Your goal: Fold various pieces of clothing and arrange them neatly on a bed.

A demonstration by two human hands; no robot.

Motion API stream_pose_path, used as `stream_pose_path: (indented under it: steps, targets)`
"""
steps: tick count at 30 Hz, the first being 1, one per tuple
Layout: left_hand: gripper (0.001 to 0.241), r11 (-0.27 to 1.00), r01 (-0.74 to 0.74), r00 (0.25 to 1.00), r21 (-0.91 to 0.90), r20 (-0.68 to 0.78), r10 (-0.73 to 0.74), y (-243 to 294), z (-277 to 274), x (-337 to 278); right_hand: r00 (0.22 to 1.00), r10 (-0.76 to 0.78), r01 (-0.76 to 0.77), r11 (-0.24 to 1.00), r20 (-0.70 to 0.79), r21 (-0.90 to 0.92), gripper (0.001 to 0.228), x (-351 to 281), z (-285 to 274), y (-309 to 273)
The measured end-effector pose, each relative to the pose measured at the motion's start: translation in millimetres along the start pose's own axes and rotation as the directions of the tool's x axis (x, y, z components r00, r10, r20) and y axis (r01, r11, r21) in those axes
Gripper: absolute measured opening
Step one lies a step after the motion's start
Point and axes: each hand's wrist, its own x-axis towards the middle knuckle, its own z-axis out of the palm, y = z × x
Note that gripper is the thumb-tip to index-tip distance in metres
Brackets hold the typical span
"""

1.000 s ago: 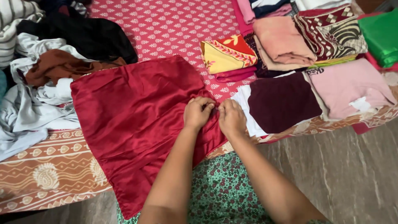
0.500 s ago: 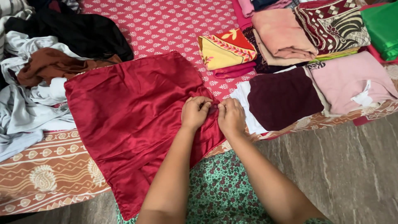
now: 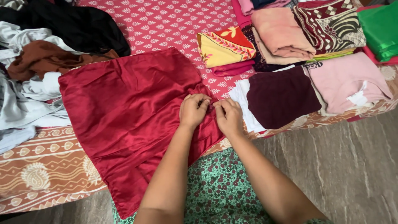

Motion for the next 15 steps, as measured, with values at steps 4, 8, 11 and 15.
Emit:
stream_pose_path:
  steps: [4,8,11,15]
  targets:
    - [0.01,1.0,-0.01,1.0,-0.002,0.0,0.01,3,-1,-1,0.974,0.227,-0.227,0.973,0.002,0.051,0.01,7,0,-11]
    - [0.009,1.0,-0.009,1.0,-0.007,-0.006,0.009,0,-1,-1,0.979,0.205,-0.205,0.979,0.012,-0.001,0.018,11,3,-17]
    - [0.008,0.998,-0.062,0.997,0.005,-0.05,0.062,4,0,-7,0.988,0.154,-0.155,0.981,-0.02,-0.116,0.024,12,5,-20]
    - [0.007,0.928,-0.251,0.95,0.277,-0.112,0.291,8,-4,-26,0.995,0.093,-0.096,0.966,-0.024,-0.239,0.018,14,9,-16]
